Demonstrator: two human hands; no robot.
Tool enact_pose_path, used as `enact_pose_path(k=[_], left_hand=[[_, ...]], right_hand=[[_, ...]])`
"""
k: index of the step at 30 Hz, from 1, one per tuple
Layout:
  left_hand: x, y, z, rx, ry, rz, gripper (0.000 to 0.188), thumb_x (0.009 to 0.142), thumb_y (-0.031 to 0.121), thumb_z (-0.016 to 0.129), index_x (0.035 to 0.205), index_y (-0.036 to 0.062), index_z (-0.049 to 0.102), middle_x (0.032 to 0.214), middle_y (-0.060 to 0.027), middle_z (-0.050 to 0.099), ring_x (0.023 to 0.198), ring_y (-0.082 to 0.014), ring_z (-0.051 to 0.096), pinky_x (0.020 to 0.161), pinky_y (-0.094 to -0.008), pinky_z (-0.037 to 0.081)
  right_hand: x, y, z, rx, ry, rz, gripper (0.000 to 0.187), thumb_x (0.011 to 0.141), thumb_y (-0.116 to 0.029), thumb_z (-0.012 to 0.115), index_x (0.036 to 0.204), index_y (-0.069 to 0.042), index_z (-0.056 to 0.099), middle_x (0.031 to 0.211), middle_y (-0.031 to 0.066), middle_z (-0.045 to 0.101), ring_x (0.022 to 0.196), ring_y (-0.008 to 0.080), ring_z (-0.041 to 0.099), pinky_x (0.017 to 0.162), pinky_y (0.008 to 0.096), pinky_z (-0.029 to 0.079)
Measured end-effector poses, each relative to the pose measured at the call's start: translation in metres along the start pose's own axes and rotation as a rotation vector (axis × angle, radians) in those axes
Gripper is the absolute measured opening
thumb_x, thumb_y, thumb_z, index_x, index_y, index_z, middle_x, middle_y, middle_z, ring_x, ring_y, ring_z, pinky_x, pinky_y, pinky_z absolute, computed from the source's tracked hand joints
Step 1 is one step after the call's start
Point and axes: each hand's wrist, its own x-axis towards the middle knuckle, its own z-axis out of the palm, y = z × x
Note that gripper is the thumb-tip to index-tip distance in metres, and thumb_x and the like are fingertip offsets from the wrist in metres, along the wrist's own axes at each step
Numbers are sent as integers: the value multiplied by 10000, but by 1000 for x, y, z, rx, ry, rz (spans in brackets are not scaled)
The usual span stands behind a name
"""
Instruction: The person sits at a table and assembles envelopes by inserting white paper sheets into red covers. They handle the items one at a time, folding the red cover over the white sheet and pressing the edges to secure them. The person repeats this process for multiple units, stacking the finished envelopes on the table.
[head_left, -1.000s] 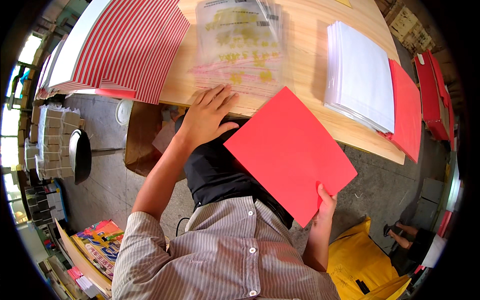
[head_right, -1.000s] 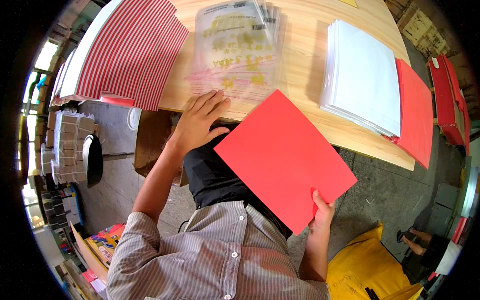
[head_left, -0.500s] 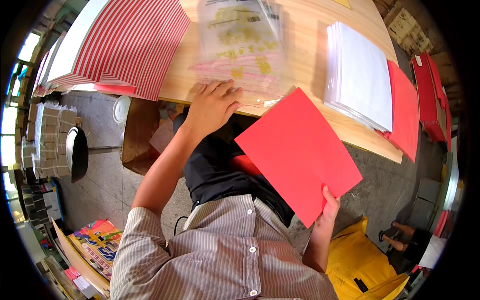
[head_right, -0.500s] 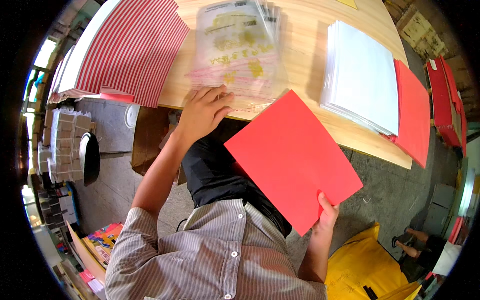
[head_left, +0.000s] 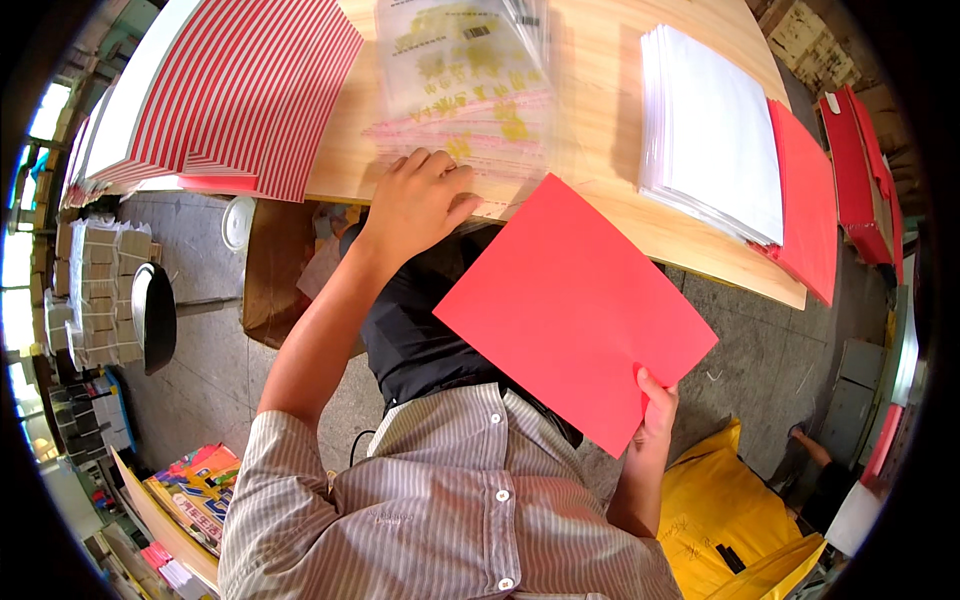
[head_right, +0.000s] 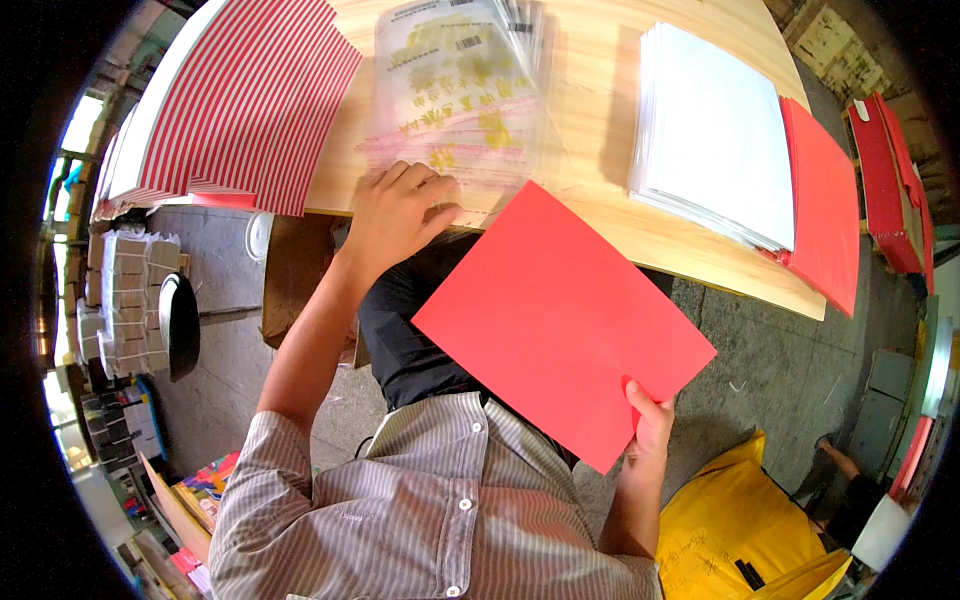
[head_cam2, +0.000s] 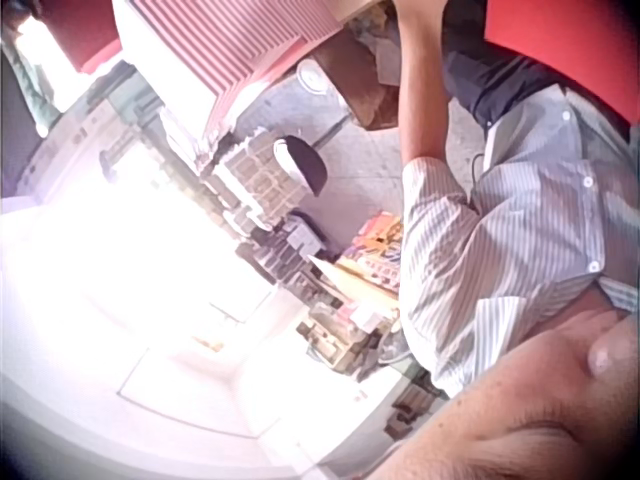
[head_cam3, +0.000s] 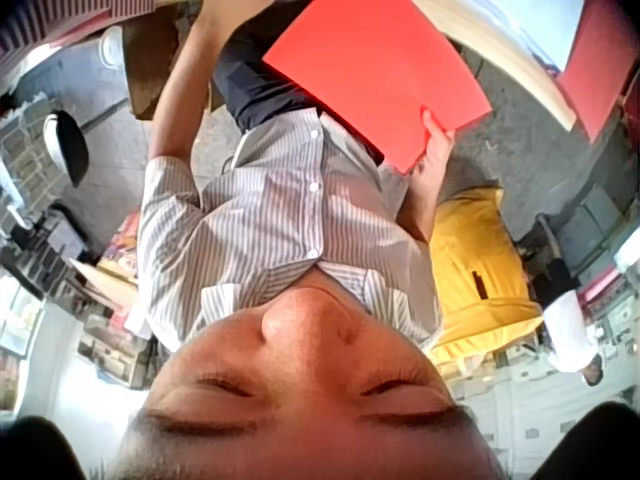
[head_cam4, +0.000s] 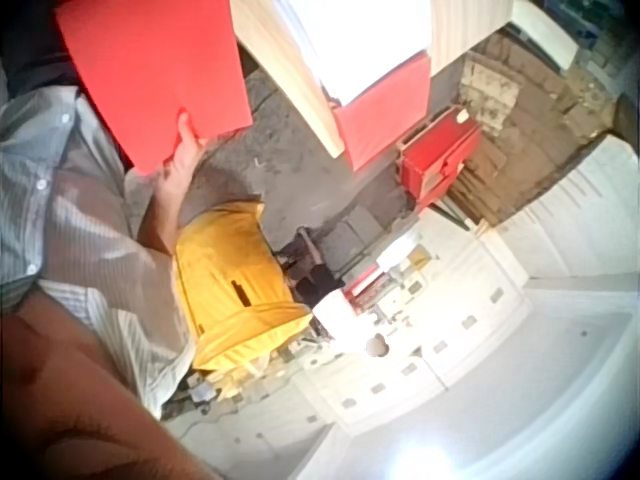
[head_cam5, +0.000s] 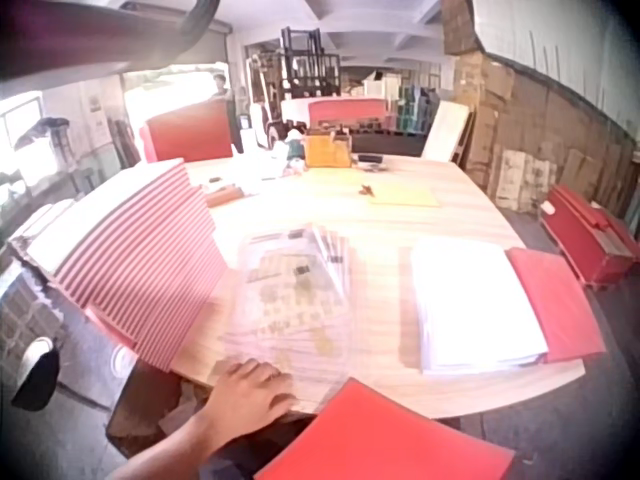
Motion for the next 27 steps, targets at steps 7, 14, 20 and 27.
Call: enact_pose_path(k=[7, 14, 20, 27], left_hand=[[-1, -2, 13, 91, 1, 42, 113, 838, 207, 705, 883, 109, 672, 823, -47, 599, 850, -245, 625, 752, -394, 525], [1, -4, 8, 126, -97, 33, 142, 869, 215, 701, 968, 114, 700, 872, -44, 646, 843, -251, 650, 717, -383, 538], [5, 4, 3, 86, -67, 41, 203, 832, 289, 719, 838, 91, 677, 809, -66, 628, 822, -260, 649, 727, -398, 539], [5, 10, 9, 156, -103, 90, 215, 830, 268, 709, 826, 56, 677, 805, -91, 641, 790, -267, 658, 718, -394, 542]], right_hand=[[-4, -5, 5, -18, -12, 82, 473, 835, -6, 710, 1289, -4, 577, 1202, 119, 656, 1070, 251, 660, 928, 383, 531], [-5, -6, 15, 1, -47, 89, 472, 831, -2, 711, 1282, -2, 572, 1176, 117, 661, 1050, 246, 666, 911, 387, 540], [-3, -8, 17, 0, -56, 98, 468, 831, -5, 712, 1278, -2, 574, 1174, 115, 664, 1044, 242, 667, 911, 382, 540], [-4, -12, 17, 3, -59, 88, 474, 834, -21, 719, 1286, -1, 575, 1185, 117, 666, 1049, 243, 667, 913, 384, 538]])
